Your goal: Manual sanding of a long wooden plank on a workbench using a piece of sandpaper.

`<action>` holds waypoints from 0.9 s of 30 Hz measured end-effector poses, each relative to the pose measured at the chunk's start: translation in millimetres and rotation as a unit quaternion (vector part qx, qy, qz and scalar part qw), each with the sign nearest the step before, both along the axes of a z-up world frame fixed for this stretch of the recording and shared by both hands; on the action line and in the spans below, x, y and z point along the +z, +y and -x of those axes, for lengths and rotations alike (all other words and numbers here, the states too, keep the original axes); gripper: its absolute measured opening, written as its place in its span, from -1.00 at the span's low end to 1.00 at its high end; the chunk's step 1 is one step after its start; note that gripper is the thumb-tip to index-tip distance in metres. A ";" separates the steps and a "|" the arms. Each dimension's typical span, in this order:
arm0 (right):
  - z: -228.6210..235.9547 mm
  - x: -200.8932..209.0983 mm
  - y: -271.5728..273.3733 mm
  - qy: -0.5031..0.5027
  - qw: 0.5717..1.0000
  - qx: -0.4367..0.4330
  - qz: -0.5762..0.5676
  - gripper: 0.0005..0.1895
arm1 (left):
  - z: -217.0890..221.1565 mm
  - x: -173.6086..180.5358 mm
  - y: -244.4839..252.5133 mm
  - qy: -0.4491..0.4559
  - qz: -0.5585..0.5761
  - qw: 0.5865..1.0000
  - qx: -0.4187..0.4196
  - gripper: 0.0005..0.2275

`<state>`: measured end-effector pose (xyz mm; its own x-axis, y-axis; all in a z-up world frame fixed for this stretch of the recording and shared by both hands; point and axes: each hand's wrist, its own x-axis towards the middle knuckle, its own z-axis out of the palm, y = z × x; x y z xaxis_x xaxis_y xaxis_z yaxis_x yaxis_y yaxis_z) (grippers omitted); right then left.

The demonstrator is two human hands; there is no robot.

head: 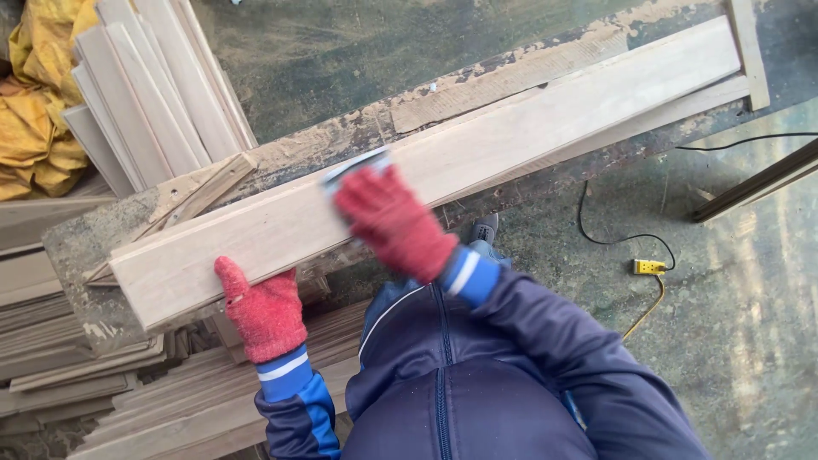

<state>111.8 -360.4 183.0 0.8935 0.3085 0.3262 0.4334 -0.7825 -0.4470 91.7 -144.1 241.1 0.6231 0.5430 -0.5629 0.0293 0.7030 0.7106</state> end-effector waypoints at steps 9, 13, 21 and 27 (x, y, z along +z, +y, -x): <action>-7.9 -1.1 -175.8 0.063 0.989 -0.129 -0.044 -0.51 | 11.0 52.7 -21.6 -0.217 0.082 0.969 -0.081 -0.22; 8.2 -14.3 -308.2 0.081 0.953 -0.281 -0.085 -0.64 | 18.6 34.5 -51.2 -0.360 0.164 0.912 -0.108 0.26; 5.2 -51.9 -281.3 0.028 0.962 -0.244 -0.118 -0.55 | -0.6 -33.8 -126.1 -0.133 0.014 0.976 -0.171 -0.58; -12.2 19.0 -166.2 0.041 0.996 0.037 -0.072 -0.37 | 7.9 -3.9 -142.9 -0.070 -0.086 0.989 -0.093 -0.63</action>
<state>124.1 -526.5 202.0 0.8956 0.3308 0.2976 0.4449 -0.6752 -0.5883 83.8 -287.0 237.2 0.7869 0.4914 -0.3733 0.0403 0.5627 0.8257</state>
